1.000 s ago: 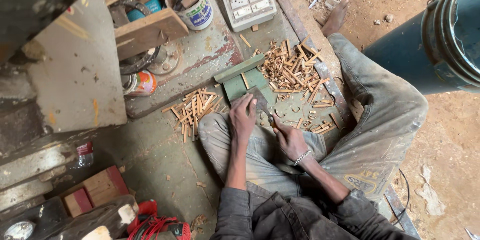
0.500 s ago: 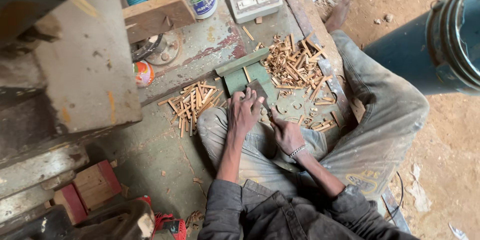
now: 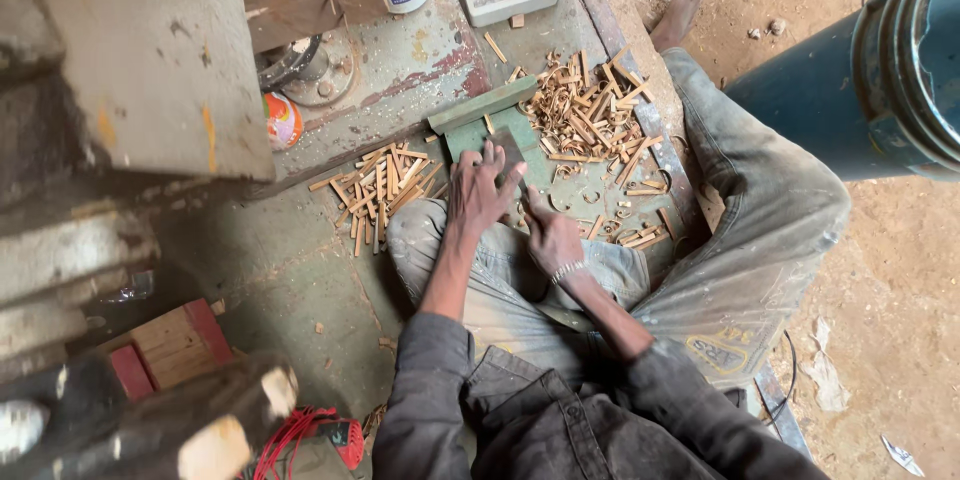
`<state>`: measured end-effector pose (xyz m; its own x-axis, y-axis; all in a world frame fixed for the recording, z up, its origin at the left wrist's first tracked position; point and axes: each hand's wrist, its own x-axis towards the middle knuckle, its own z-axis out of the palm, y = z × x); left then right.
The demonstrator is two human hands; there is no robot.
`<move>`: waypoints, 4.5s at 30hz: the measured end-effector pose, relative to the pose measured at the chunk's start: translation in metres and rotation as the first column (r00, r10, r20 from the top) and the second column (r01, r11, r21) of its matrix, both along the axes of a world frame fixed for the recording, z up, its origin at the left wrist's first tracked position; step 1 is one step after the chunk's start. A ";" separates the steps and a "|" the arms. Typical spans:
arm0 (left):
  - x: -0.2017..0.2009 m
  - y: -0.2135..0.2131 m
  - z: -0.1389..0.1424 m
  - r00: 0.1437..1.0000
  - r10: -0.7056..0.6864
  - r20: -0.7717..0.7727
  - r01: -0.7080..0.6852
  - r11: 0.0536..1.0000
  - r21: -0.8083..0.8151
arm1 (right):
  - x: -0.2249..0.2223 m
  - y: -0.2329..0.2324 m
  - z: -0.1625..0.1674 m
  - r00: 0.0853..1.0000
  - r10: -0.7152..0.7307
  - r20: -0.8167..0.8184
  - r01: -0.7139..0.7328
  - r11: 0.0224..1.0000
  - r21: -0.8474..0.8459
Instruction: The person sits cross-legged on the workshop floor and uses a chisel to split and trim small wooden pieces, adding finished sticks to a growing pile beside them. They occasionally reposition pieces on a green board and set the chisel down on the floor.
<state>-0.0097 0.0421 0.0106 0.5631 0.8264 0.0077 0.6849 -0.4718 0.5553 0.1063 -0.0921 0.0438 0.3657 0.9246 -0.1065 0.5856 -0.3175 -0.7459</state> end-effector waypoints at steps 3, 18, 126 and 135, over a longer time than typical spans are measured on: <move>0.003 0.013 0.006 1.000 0.028 0.014 -0.028 0.999 -0.032 | -0.001 0.017 0.003 0.999 0.022 -0.026 -0.019 0.996 0.083; -0.012 0.018 0.016 0.858 0.446 0.253 -0.431 0.895 -0.115 | 0.023 0.013 0.011 0.772 -0.120 -0.624 0.203 0.977 0.063; -0.010 0.028 -0.009 0.673 0.511 0.535 -0.317 0.853 -0.416 | 0.080 -0.093 -0.017 0.865 -0.290 -0.409 0.272 0.957 -0.103; -0.135 0.031 0.021 0.838 0.541 0.067 -0.545 0.837 0.055 | 0.073 -0.094 -0.017 0.988 -0.074 -0.133 0.104 0.966 0.237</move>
